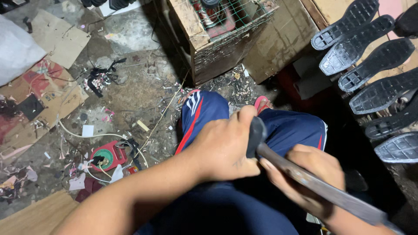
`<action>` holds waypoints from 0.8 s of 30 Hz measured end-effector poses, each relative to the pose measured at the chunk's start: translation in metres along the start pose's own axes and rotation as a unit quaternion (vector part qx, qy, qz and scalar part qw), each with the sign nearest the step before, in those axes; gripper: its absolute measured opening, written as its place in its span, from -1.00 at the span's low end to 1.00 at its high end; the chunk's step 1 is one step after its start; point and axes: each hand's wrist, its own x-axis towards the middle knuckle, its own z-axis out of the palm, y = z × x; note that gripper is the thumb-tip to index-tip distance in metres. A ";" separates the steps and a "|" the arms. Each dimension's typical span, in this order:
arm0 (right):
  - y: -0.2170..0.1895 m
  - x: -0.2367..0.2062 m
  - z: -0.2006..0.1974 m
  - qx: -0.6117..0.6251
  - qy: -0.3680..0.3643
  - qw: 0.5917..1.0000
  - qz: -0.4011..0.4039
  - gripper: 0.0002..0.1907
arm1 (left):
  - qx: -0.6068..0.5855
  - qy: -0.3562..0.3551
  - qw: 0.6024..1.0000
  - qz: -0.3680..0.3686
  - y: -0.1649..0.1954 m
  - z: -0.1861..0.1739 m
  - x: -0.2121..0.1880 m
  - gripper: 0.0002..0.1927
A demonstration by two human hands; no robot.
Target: The person sits on the floor holding a sandal on their lap and trims the edge of its sole with a curved hand blade, repositioning the sandal repeatedly to work around the edge. They then hammer the sole and wipe it with a cloth and a bottle of liquid.
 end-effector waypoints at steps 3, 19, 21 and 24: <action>-0.001 -0.005 -0.027 0.187 0.065 0.965 -0.173 -0.82 | -0.024 0.048 0.997 0.063 0.010 -0.012 -0.008 -0.16; 0.009 -0.022 -0.006 0.326 -0.013 0.939 -0.108 -0.63 | -0.028 0.131 0.979 0.151 0.020 0.001 -0.033 -0.31; 0.004 -0.015 -0.008 0.281 -0.018 0.945 -0.166 -0.58 | -0.018 0.122 0.982 0.140 0.024 0.003 -0.036 -0.29; -0.006 -0.004 -0.023 0.254 -0.067 0.953 -0.153 -0.55 | -0.018 0.115 0.984 0.135 0.022 0.004 -0.040 -0.24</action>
